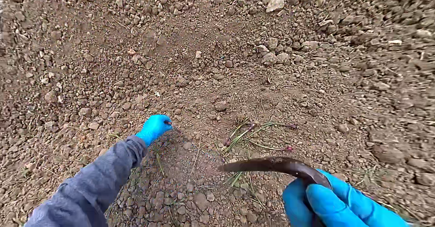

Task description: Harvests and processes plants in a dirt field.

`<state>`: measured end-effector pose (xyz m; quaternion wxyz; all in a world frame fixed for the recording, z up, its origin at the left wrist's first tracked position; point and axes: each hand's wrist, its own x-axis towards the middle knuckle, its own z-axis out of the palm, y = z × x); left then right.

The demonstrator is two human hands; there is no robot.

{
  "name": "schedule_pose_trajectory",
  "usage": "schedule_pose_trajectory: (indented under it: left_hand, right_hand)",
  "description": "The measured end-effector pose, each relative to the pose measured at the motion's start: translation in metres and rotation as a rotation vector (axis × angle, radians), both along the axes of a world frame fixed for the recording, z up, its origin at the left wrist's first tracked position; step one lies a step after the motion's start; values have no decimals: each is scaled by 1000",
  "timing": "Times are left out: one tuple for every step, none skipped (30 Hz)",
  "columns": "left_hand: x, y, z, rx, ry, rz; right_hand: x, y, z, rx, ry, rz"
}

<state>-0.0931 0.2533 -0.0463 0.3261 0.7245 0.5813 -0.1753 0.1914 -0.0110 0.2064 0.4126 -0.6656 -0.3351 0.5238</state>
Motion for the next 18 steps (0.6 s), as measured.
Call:
schedule_pose_trajectory:
  left_hand:
    - [2, 11, -2, 9, -1, 24]
    - [5, 19, -4, 18, 10, 33]
    - [11, 24, -6, 31, 23, 39]
    - [18, 28, -8, 47, 26, 37]
    - [27, 31, -9, 63, 23, 31]
    - [36, 31, -10, 78, 16, 19]
    - [46, 31, -11, 98, 12, -4]
    - [57, 28, -10, 128, 17, -38]
    - [68, 25, -10, 162, 34, -82]
    - [79, 21, -11, 199, 49, -137]
    - [88, 18, -16, 228, 68, -197]
    - [95, 14, -26, 243, 81, -245]
    - [99, 10, -39, 242, 89, -268]
    - [103, 9, -54, 234, 90, -266]
    - [106, 11, -66, 223, 83, -238]
    - [106, 12, -74, 208, 66, -197]
    - [101, 15, -78, 193, 30, -156]
    - [93, 19, -78, 182, -31, -138]
  right_hand:
    - [-8, 30, -15, 106, 62, -90]
    - [-17, 60, -38, 189, 94, -148]
    - [-27, 87, -63, 234, 116, -171]
    - [-35, 112, -91, 259, 120, -175]
    - [-43, 133, -120, 242, 86, -159]
    - [-50, 151, -149, 181, 17, -118]
    - [-55, 162, -179, 92, -71, -41]
    - [-57, 166, -206, -4, -149, 66]
    - [-57, 162, -230, -82, -205, 170]
    - [-56, 152, -245, -116, -220, 235]
    - [-55, 144, -251, -133, -193, 229]
    - [-52, 138, -248, -138, -146, 175]
    - [-47, 136, -237, -137, -94, 108]
    - [-38, 136, -222, -121, -57, 51]
    - [-28, 136, -203, -83, -49, 16]
    - [-19, 132, -181, -32, -68, -3]
    - [-13, 125, -158, 25, -93, -15]
    - [-8, 119, -140, 73, -97, -32]
